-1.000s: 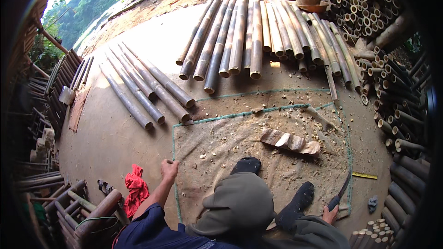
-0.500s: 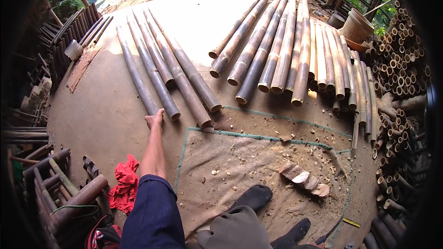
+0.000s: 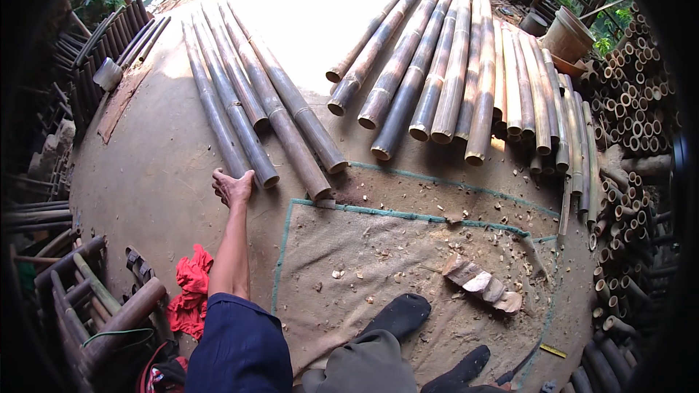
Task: The person sits on the ground and uses a curved knife to shave the surface of long bamboo poles. They hold the pole with one hand and scrape the blade along its length to remove the outer layer, then place the finished pole aside.
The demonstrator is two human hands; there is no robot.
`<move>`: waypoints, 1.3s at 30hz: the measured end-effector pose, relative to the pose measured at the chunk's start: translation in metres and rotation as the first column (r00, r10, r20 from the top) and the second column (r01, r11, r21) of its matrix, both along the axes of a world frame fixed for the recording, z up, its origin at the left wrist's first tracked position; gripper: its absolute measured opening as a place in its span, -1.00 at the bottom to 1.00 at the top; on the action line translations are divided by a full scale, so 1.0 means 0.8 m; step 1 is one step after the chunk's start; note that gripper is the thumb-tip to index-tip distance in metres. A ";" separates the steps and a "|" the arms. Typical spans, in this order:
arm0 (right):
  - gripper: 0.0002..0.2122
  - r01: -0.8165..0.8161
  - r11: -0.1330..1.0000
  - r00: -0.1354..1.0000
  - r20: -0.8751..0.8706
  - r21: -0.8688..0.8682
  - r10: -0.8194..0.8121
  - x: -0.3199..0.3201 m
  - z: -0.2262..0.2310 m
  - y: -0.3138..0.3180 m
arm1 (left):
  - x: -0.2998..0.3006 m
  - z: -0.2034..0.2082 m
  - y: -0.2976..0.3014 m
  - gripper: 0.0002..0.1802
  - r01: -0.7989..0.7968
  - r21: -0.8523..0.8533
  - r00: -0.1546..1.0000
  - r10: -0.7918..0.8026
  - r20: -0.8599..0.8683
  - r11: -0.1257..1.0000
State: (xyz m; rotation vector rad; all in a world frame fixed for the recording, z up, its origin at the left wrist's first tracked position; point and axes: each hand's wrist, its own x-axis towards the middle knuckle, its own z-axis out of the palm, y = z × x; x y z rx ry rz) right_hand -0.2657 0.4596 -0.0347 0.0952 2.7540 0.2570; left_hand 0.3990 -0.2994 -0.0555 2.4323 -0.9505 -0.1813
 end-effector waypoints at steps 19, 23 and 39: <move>-0.39 -0.123 0.992 0.989 0.080 -0.025 0.124 0.006 -0.016 0.027 | 0.052 -0.022 -0.028 -0.03 0.048 -0.093 0.997 -0.052 -0.048 0.995; -0.37 -0.017 1.000 0.999 0.028 -0.006 0.017 0.019 -0.006 0.032 | -0.103 0.041 0.066 0.12 0.868 0.063 0.413 -0.787 0.459 0.493; -0.26 0.076 0.995 0.997 0.026 -0.060 -0.074 0.005 -0.044 0.034 | -0.132 0.027 -0.097 -0.55 0.665 0.606 -0.013 -0.805 0.594 0.436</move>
